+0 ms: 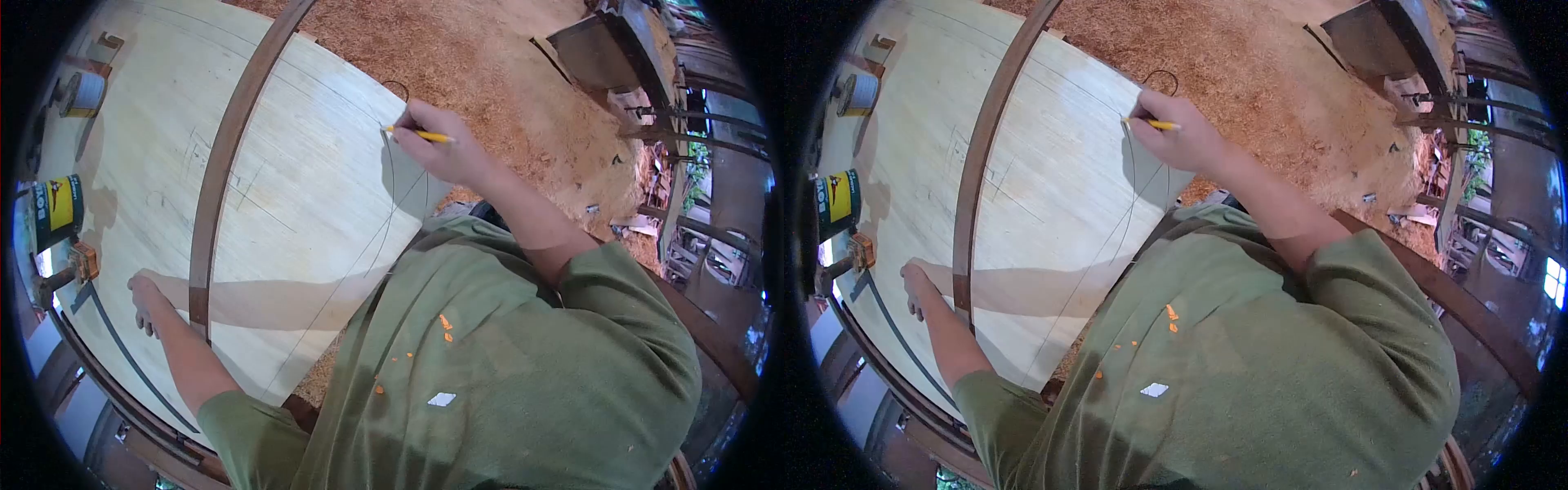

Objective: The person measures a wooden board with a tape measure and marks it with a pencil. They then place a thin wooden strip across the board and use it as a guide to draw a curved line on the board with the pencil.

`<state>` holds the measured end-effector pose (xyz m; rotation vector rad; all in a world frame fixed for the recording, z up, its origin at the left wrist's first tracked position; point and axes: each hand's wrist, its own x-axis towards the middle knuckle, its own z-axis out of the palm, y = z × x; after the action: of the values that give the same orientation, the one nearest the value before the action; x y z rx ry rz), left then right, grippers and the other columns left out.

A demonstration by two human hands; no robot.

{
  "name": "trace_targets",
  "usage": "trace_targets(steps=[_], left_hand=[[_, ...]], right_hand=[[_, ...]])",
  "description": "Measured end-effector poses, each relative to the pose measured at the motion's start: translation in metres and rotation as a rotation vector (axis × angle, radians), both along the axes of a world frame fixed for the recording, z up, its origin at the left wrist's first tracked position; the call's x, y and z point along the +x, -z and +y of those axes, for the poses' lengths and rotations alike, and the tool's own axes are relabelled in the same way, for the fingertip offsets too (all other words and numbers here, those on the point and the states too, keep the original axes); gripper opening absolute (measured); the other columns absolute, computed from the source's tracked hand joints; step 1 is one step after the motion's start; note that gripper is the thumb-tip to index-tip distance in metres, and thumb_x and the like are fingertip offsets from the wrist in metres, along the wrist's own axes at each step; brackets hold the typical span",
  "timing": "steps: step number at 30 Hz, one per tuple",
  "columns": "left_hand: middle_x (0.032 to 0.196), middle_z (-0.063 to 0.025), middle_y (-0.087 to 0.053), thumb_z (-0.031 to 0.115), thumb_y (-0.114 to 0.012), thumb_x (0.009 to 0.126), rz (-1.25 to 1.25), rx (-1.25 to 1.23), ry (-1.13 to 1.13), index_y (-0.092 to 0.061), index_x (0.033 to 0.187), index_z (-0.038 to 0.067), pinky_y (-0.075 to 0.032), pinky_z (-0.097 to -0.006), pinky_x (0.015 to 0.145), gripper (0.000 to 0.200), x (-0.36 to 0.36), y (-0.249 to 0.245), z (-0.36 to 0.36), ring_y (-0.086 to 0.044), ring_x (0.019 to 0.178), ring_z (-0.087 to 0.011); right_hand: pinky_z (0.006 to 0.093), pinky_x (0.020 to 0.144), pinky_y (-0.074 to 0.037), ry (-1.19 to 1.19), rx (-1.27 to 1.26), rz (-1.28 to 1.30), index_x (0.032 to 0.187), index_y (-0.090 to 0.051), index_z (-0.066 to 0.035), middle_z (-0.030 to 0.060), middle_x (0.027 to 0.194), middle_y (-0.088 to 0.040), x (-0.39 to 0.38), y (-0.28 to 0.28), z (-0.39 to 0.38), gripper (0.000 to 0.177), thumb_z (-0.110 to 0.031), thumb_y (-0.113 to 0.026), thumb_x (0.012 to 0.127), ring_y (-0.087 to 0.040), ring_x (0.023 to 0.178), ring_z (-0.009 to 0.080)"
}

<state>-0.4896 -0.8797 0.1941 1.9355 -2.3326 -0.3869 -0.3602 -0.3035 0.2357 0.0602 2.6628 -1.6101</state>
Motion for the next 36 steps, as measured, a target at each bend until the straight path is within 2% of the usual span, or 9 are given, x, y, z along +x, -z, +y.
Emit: trace_targets(steps=[4, 6, 9, 20, 22, 25, 28, 33, 36], left_hand=[[0.165, -0.0354, 0.001, 0.055, -0.032, 0.095, 0.063, -0.065, -0.038, -0.022, 0.153, -0.016, -0.004, -0.0699, 0.119, 0.092, -0.002, 0.009, -0.01, 0.002, 0.149, -0.0614], [0.164, -0.0363, 0.002, 0.049, -0.029, 0.096, 0.023, -0.001, -0.003, -0.033, 0.152, -0.011, -0.007, -0.0658, 0.121, 0.082, 0.001, 0.002, -0.003, 0.004, 0.148, -0.0625], [0.165, -0.0339, -0.001, 0.052, -0.03, 0.097, 0.055, -0.071, -0.104, -0.032, 0.151, -0.013, -0.006, -0.0718, 0.118, 0.085, -0.008, 0.018, -0.017, 0.0, 0.149, -0.0607], [0.166, -0.0329, -0.001, 0.051, -0.029, 0.097, 0.001, -0.011, -0.055, -0.041, 0.15, -0.007, -0.007, -0.0716, 0.118, 0.08, -0.005, 0.009, -0.01, -0.001, 0.15, -0.0588], [0.166, -0.0326, -0.001, 0.051, -0.029, 0.097, 0.003, -0.015, -0.084, -0.041, 0.15, -0.008, -0.008, -0.0711, 0.118, 0.079, -0.01, 0.011, -0.017, -0.001, 0.15, -0.0588], [0.166, -0.032, -0.001, 0.05, -0.029, 0.097, -0.034, -0.019, -0.093, -0.04, 0.15, -0.009, -0.008, -0.0693, 0.119, 0.08, -0.008, 0.009, -0.013, -0.001, 0.15, -0.0588], [0.166, -0.0322, -0.001, 0.05, -0.032, 0.096, -0.006, 0.016, -0.062, -0.033, 0.153, -0.01, -0.008, -0.0671, 0.12, 0.083, -0.004, 0.0, 0.0, 0.0, 0.15, -0.0583], [0.165, -0.0333, 0.001, 0.054, -0.039, 0.092, 0.035, 0.005, -0.122, -0.004, 0.157, -0.011, -0.007, -0.0642, 0.122, 0.099, -0.009, 0.014, -0.02, 0.001, 0.152, -0.0553], [0.165, -0.0339, 0.001, 0.054, -0.04, 0.092, 0.102, -0.022, -0.193, -0.002, 0.157, -0.013, -0.007, -0.0629, 0.122, 0.101, -0.01, 0.014, -0.006, 0.0, 0.152, -0.0539]], right_hand=[[0.0308, 0.071, -0.049, 0.026, -0.081, -0.041, 0.095, -0.063, 0.0, 0.0051, 0.084, -0.068, -0.003, 0.003, 0.002, 0.017, -0.017, -0.066, 0.094, -0.061, 0.079, 0.0115], [0.0303, 0.071, -0.049, 0.037, -0.107, -0.078, 0.094, -0.063, 0.0, 0.0042, 0.085, -0.068, 0.0, 0.002, 0.006, 0.017, -0.017, -0.065, 0.094, -0.061, 0.079, 0.0108], [0.0291, 0.071, -0.048, 0.048, -0.122, -0.123, 0.094, -0.064, -0.001, 0.0031, 0.086, -0.068, -0.007, 0.0, 0.003, 0.016, -0.017, -0.064, 0.094, -0.06, 0.08, 0.0099], [0.029, 0.072, -0.048, 0.054, -0.094, -0.081, 0.093, -0.065, -0.002, 0.0028, 0.087, -0.068, -0.01, 0.003, 0.007, 0.017, -0.018, -0.063, 0.094, -0.06, 0.08, 0.0099], [0.0335, 0.078, -0.049, 0.029, -0.08, -0.235, 0.095, -0.066, -0.002, 0.0058, 0.088, -0.066, -0.008, -0.005, 0.011, 0.018, -0.02, -0.064, 0.091, -0.06, 0.085, 0.0149], [0.0298, 0.074, -0.048, 0.031, -0.074, -0.166, 0.092, -0.065, -0.002, 0.0031, 0.087, -0.068, -0.014, -0.002, 0.007, 0.017, -0.018, -0.064, 0.094, -0.06, 0.083, 0.0105], [0.0294, 0.075, -0.048, 0.034, -0.054, -0.117, 0.092, -0.065, -0.002, 0.003, 0.087, -0.068, -0.016, 0.003, 0.005, 0.016, -0.018, -0.064, 0.094, -0.06, 0.083, 0.0107], [0.0291, 0.075, -0.048, -0.003, -0.049, -0.199, 0.094, -0.064, -0.002, 0.0023, 0.088, -0.068, -0.012, -0.001, 0.011, 0.015, -0.017, -0.064, 0.094, -0.061, 0.083, 0.0102], [0.0286, 0.075, -0.049, 0.02, -0.1, -0.164, 0.094, -0.064, -0.003, 0.0021, 0.088, -0.069, -0.015, 0.0, 0.008, 0.014, -0.016, -0.064, 0.093, -0.061, 0.083, 0.0098]])
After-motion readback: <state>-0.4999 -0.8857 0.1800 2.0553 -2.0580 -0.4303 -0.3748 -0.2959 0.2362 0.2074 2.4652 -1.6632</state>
